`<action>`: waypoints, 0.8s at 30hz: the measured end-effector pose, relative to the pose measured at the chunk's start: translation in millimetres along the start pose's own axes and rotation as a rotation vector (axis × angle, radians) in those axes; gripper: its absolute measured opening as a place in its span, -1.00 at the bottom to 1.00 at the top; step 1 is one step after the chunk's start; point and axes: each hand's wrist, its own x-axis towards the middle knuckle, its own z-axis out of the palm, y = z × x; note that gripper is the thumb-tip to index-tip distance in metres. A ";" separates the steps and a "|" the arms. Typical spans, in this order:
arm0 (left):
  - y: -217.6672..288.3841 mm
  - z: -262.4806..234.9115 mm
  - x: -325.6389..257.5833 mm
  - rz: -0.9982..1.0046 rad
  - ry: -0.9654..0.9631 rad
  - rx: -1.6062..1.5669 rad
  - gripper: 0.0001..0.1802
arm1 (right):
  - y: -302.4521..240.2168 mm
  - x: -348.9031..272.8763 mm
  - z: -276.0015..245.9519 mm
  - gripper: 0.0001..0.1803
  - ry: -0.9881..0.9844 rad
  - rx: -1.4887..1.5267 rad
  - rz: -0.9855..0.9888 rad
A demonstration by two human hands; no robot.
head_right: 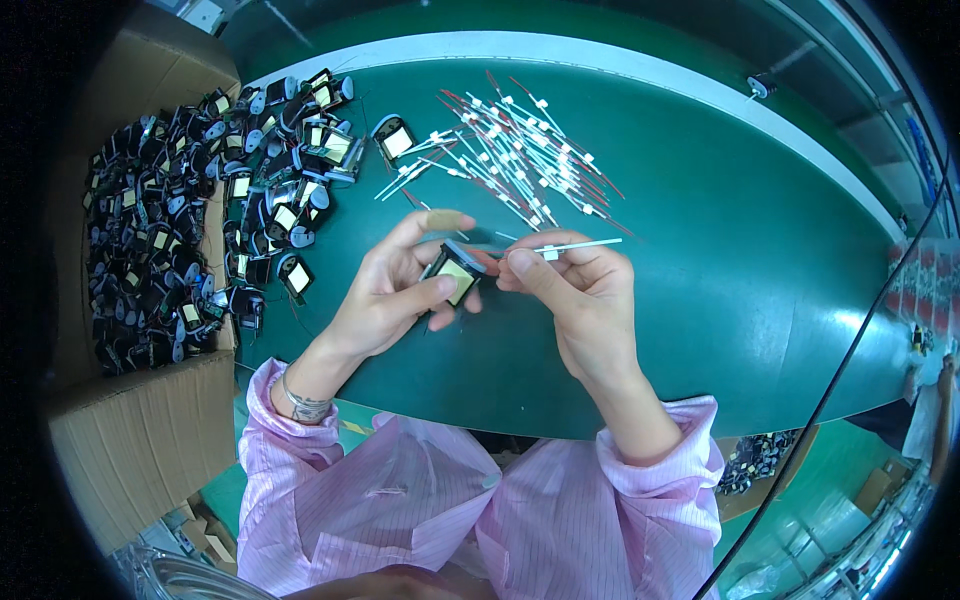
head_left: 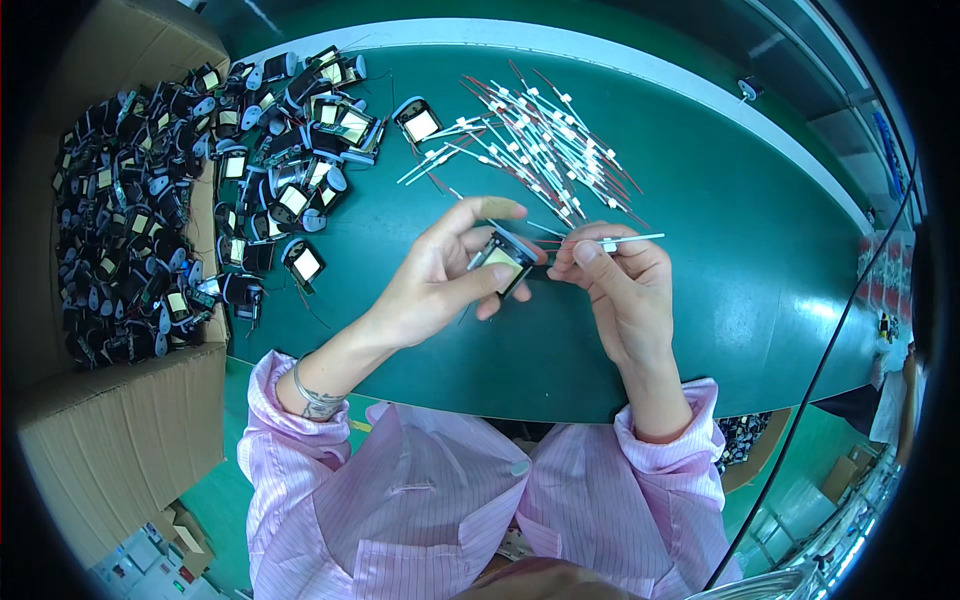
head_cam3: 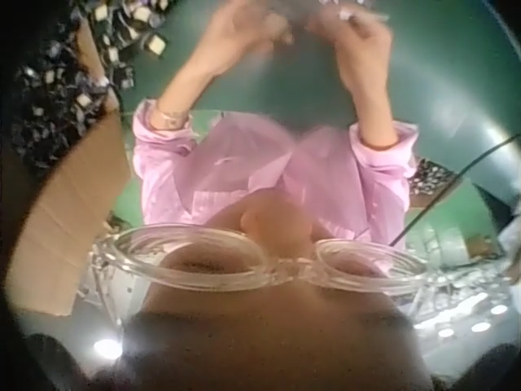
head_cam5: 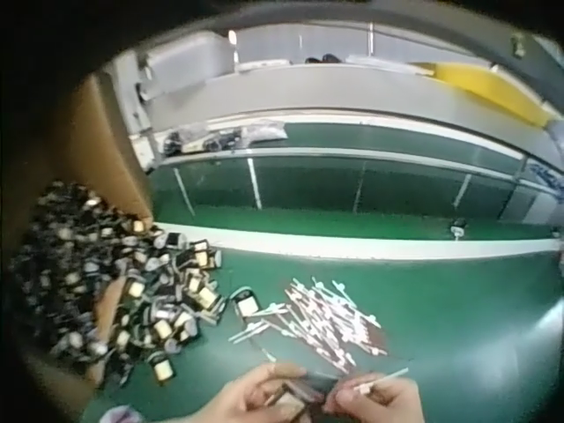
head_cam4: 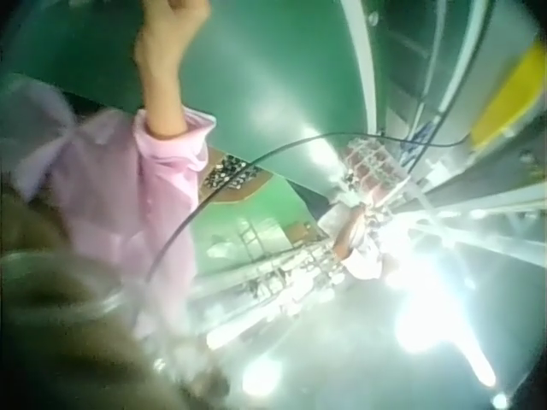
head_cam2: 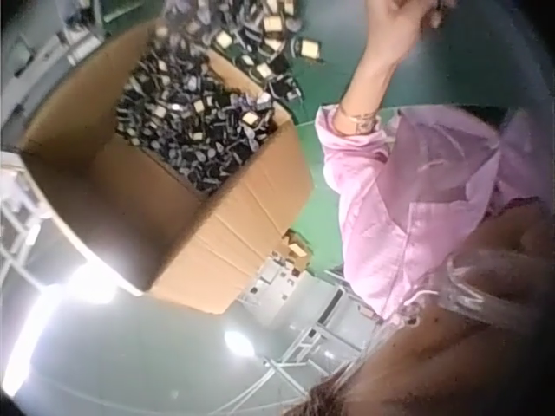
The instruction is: The person picks up a black component and a wire, inserts the wire into the component using a small tool, and repeats the process with several more units.
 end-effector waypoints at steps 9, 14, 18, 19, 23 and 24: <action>-18.5 5.2 -0.4 0.455 0.048 0.293 -0.55 | -2.0 -7.4 9.3 -0.89 0.043 -0.090 -0.106; -24.0 1.3 3.6 0.640 -0.025 0.442 -0.53 | -5.0 -13.4 12.3 -0.84 -0.004 -0.321 -0.337; -25.4 1.5 5.2 0.724 -0.044 0.412 -0.56 | -6.7 -17.0 15.2 -0.84 0.004 -0.397 -0.403; -25.3 1.7 5.6 0.738 -0.053 0.412 -0.57 | -8.8 -17.4 15.7 -0.84 0.006 -0.397 -0.402; -23.8 1.0 5.2 0.750 -0.065 0.413 -0.57 | -12.7 -18.1 15.8 -0.85 -0.025 -0.459 -0.431; -23.7 0.7 5.4 0.748 -0.070 0.414 -0.57 | -13.0 -17.9 15.4 -0.85 -0.034 -0.485 -0.436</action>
